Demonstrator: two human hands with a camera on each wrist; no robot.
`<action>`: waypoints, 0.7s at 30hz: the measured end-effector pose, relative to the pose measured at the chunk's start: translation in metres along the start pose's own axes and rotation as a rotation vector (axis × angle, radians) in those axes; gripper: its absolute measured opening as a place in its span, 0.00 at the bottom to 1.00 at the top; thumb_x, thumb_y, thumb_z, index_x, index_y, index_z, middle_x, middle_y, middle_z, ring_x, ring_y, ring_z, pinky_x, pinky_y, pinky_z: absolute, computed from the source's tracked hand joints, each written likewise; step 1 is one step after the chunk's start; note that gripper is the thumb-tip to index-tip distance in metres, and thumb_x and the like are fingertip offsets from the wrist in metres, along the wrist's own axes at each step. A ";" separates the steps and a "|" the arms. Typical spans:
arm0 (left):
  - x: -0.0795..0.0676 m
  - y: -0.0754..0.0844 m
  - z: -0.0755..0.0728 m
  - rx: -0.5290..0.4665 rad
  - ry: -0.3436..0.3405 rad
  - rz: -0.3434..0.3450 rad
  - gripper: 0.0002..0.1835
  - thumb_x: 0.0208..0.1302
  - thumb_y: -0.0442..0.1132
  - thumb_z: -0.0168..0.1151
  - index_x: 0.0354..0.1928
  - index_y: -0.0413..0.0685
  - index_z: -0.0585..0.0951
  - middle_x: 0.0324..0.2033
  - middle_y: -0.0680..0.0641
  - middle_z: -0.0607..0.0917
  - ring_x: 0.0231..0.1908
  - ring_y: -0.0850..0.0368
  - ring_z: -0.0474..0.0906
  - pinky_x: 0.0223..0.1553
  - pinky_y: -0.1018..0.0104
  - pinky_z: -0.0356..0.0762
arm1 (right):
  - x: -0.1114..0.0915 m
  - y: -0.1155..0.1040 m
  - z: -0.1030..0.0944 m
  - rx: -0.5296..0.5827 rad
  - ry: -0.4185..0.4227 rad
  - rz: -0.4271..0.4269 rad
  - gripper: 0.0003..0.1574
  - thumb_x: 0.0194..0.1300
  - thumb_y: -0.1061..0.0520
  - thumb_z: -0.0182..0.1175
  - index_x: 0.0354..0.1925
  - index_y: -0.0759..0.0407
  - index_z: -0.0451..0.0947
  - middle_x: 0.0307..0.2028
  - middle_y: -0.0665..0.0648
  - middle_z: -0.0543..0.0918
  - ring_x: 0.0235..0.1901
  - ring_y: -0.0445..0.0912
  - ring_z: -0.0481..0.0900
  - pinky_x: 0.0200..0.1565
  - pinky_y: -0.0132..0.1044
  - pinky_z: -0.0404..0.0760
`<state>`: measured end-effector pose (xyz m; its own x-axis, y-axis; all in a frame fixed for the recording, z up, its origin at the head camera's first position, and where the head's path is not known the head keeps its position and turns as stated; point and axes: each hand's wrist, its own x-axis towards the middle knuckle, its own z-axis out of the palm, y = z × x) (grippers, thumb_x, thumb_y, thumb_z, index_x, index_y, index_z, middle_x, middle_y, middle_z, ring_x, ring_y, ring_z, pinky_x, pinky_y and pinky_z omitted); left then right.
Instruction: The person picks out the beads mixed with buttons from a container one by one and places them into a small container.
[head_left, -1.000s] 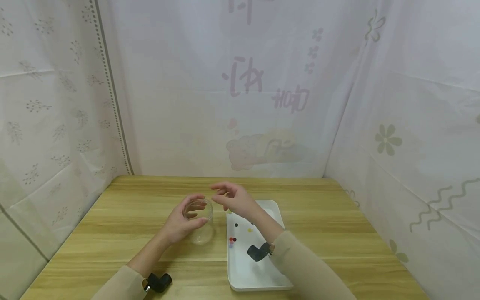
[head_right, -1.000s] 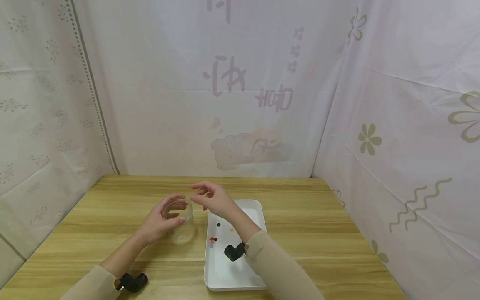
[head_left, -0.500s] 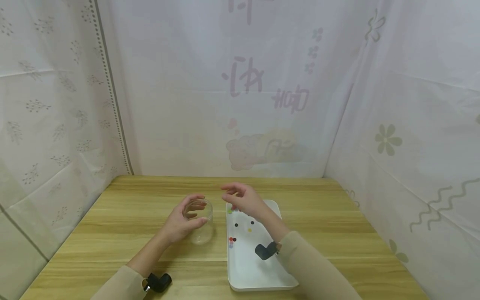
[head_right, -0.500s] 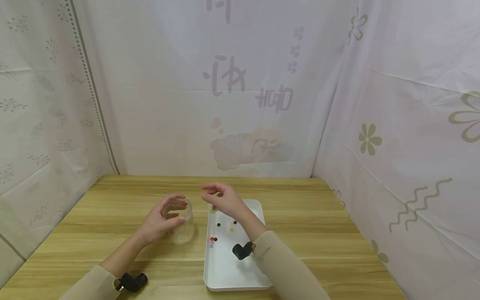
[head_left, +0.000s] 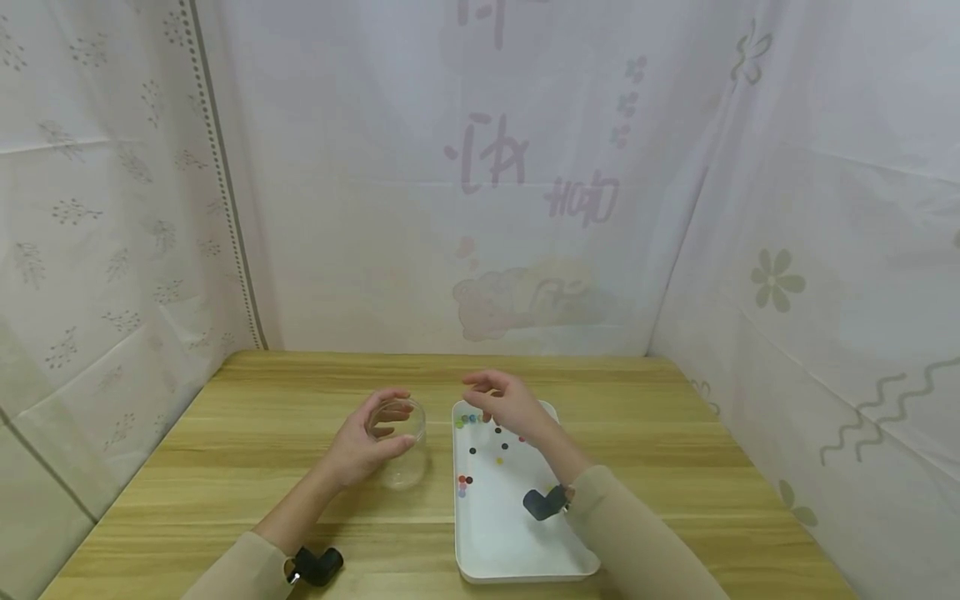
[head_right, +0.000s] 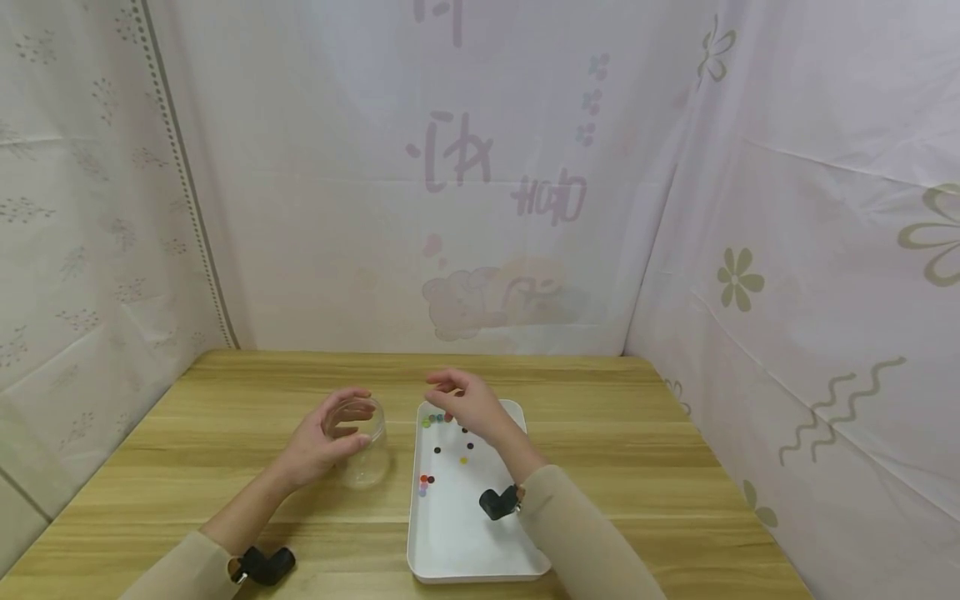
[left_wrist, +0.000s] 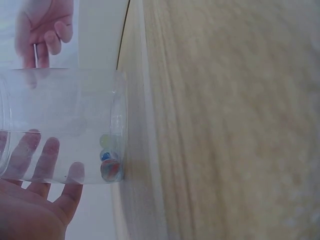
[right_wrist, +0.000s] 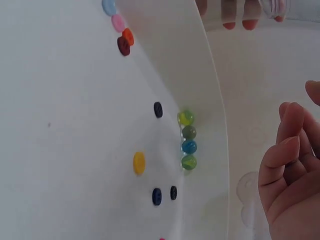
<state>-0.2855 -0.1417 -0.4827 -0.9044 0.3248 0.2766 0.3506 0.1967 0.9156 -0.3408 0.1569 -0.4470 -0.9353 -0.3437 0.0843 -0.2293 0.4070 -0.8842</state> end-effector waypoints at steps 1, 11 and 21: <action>0.000 0.000 0.000 0.003 0.002 0.001 0.36 0.70 0.40 0.75 0.76 0.49 0.71 0.69 0.36 0.82 0.69 0.34 0.79 0.70 0.30 0.76 | 0.000 0.002 -0.001 0.000 0.003 0.004 0.22 0.77 0.46 0.70 0.65 0.47 0.85 0.51 0.54 0.89 0.31 0.48 0.82 0.33 0.36 0.80; -0.001 0.001 0.001 0.006 0.002 -0.003 0.35 0.69 0.40 0.75 0.75 0.54 0.71 0.69 0.37 0.82 0.70 0.34 0.79 0.70 0.31 0.76 | -0.002 0.014 -0.009 -0.020 0.003 0.022 0.23 0.77 0.48 0.69 0.65 0.53 0.84 0.49 0.55 0.90 0.31 0.51 0.83 0.31 0.35 0.79; -0.001 0.001 0.001 0.003 -0.004 0.005 0.35 0.69 0.40 0.75 0.75 0.54 0.71 0.69 0.37 0.82 0.70 0.34 0.79 0.70 0.30 0.75 | -0.004 0.017 -0.008 -0.123 -0.015 0.089 0.22 0.76 0.51 0.69 0.63 0.55 0.85 0.45 0.58 0.90 0.31 0.55 0.87 0.26 0.33 0.74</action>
<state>-0.2842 -0.1408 -0.4826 -0.9018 0.3293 0.2798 0.3558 0.1982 0.9133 -0.3429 0.1723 -0.4581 -0.9494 -0.3139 0.0000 -0.1776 0.5372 -0.8246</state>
